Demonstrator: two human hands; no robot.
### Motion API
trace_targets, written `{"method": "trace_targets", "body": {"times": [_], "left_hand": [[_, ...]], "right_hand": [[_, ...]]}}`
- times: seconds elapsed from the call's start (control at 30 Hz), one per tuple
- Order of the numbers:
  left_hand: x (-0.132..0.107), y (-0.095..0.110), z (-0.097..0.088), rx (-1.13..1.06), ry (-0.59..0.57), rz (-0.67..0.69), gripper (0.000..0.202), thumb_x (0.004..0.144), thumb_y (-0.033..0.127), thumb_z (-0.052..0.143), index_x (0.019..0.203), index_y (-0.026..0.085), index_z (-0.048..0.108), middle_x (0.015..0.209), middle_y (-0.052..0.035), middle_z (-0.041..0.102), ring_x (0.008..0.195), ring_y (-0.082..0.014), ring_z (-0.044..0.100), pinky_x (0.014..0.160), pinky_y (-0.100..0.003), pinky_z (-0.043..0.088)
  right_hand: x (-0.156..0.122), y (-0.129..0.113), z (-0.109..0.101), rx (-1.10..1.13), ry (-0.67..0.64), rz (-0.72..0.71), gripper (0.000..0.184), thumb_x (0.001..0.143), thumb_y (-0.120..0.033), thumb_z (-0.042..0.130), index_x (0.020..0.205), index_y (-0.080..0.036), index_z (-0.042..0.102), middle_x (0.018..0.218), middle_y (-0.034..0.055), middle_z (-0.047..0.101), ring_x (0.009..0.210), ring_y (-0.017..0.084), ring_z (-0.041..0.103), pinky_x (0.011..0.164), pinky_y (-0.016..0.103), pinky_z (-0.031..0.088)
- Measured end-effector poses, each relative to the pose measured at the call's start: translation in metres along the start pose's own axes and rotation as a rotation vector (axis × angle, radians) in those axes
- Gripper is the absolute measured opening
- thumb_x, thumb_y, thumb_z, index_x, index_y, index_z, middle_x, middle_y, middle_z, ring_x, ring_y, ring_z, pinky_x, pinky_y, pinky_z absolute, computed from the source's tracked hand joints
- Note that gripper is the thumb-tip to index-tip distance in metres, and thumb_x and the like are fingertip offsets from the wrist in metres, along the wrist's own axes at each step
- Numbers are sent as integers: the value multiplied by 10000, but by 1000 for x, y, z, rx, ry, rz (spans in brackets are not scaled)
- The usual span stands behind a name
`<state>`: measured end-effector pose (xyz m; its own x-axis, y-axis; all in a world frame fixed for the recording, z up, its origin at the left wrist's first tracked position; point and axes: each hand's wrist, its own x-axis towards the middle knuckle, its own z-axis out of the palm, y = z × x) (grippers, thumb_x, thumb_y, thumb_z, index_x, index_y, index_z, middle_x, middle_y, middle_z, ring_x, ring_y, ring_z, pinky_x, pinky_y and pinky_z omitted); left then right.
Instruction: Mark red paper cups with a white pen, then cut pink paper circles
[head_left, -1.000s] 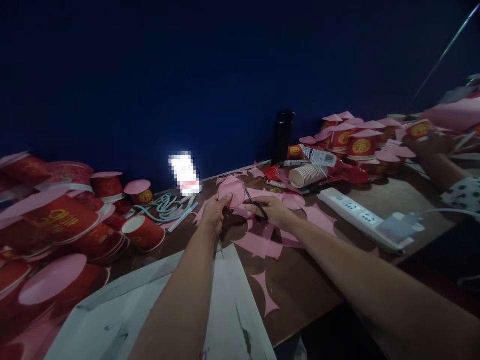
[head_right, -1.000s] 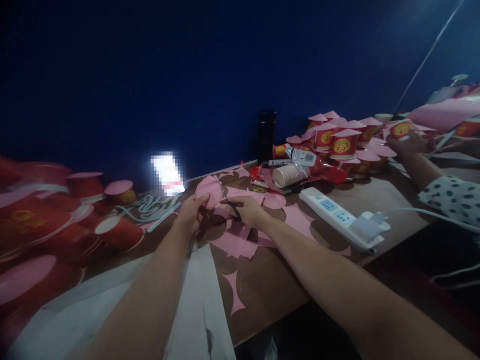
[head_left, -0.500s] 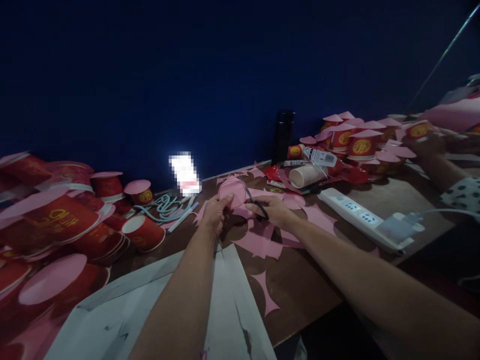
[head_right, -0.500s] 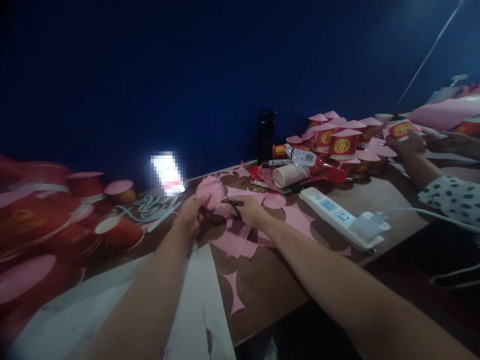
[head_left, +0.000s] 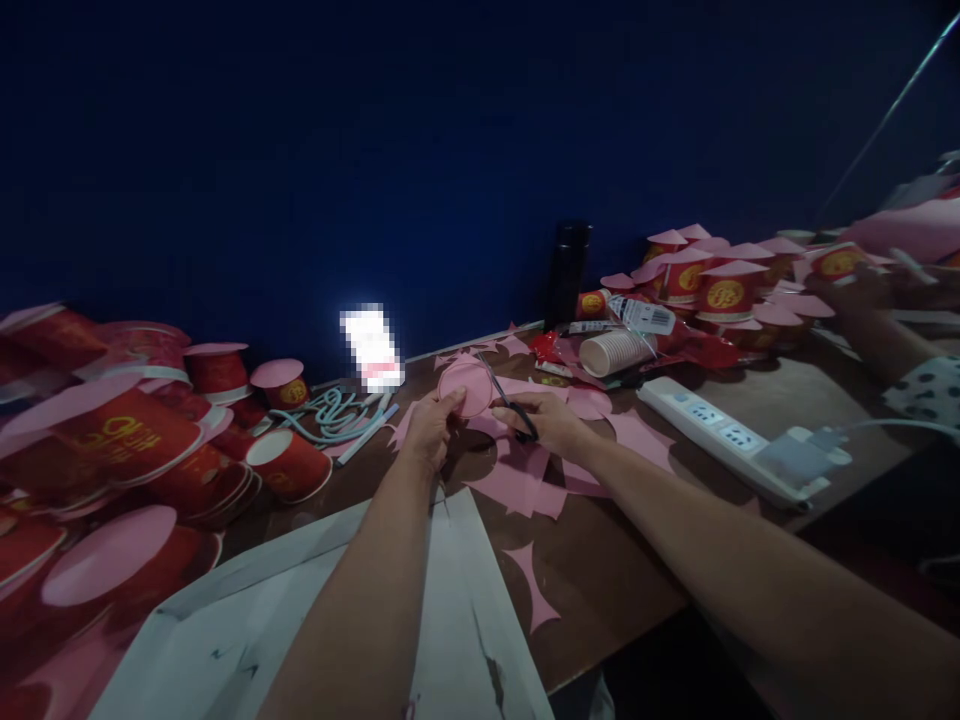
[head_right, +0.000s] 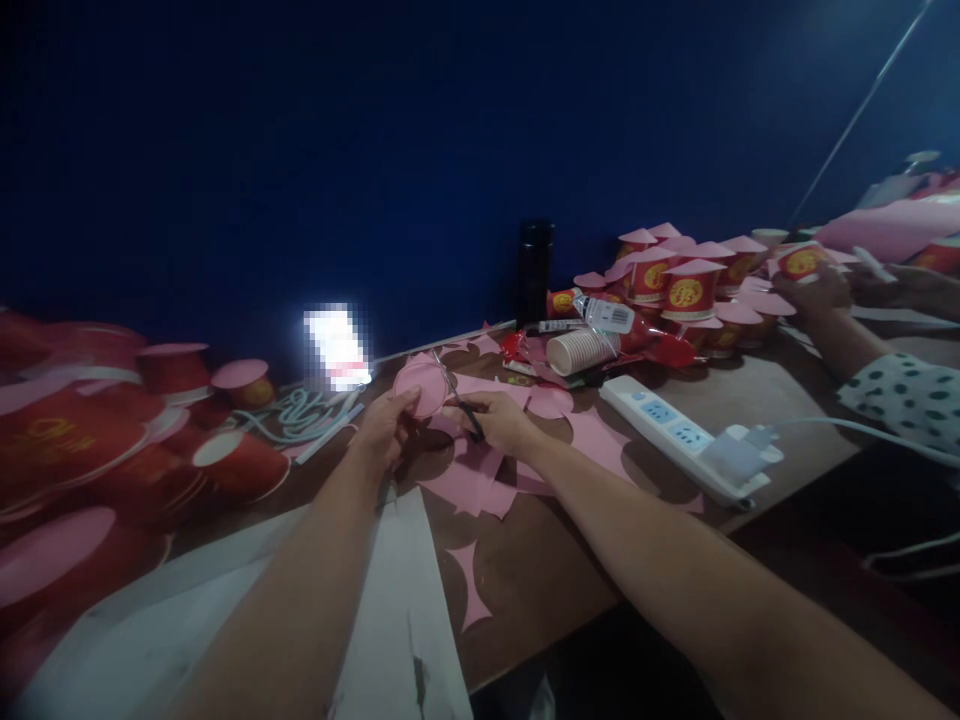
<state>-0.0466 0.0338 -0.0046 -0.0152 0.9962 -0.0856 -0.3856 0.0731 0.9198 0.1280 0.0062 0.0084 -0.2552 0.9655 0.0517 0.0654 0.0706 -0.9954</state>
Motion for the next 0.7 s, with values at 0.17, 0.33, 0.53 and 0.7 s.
{"method": "trace_targets", "body": {"times": [0.17, 0.33, 0.53, 0.7], "left_hand": [[-2, 1, 2, -28, -6, 3, 326, 543, 302, 785, 744, 140, 587, 558, 19, 564, 495, -102, 538, 468, -210, 427], [-4, 3, 2, -19, -1, -15, 318, 537, 302, 784, 716, 144, 574, 525, 31, 541, 454, -96, 512, 449, -214, 422], [-4, 4, 2, -22, -6, -9, 304, 540, 298, 782, 700, 143, 574, 515, 36, 537, 438, -83, 491, 445, -205, 411], [-4, 5, 3, -50, -9, 3, 322, 525, 298, 792, 722, 134, 598, 553, 21, 575, 476, -92, 524, 476, -213, 430]], "right_hand": [[2, 5, -2, 6, -8, -16, 469, 623, -476, 724, 929, -123, 690, 587, -36, 524, 534, 80, 441, 504, 217, 364], [0, 0, -1, -19, 2, -1, 492, 611, -482, 728, 941, -119, 691, 563, -44, 510, 513, 76, 429, 502, 222, 373], [0, 1, -1, -42, 8, 3, 437, 636, -439, 715, 954, -138, 701, 564, -35, 547, 511, 86, 462, 505, 219, 387], [0, 0, -1, -61, 15, -4, 423, 644, -427, 705, 943, -128, 702, 562, -34, 544, 501, 82, 452, 486, 212, 376]]}}
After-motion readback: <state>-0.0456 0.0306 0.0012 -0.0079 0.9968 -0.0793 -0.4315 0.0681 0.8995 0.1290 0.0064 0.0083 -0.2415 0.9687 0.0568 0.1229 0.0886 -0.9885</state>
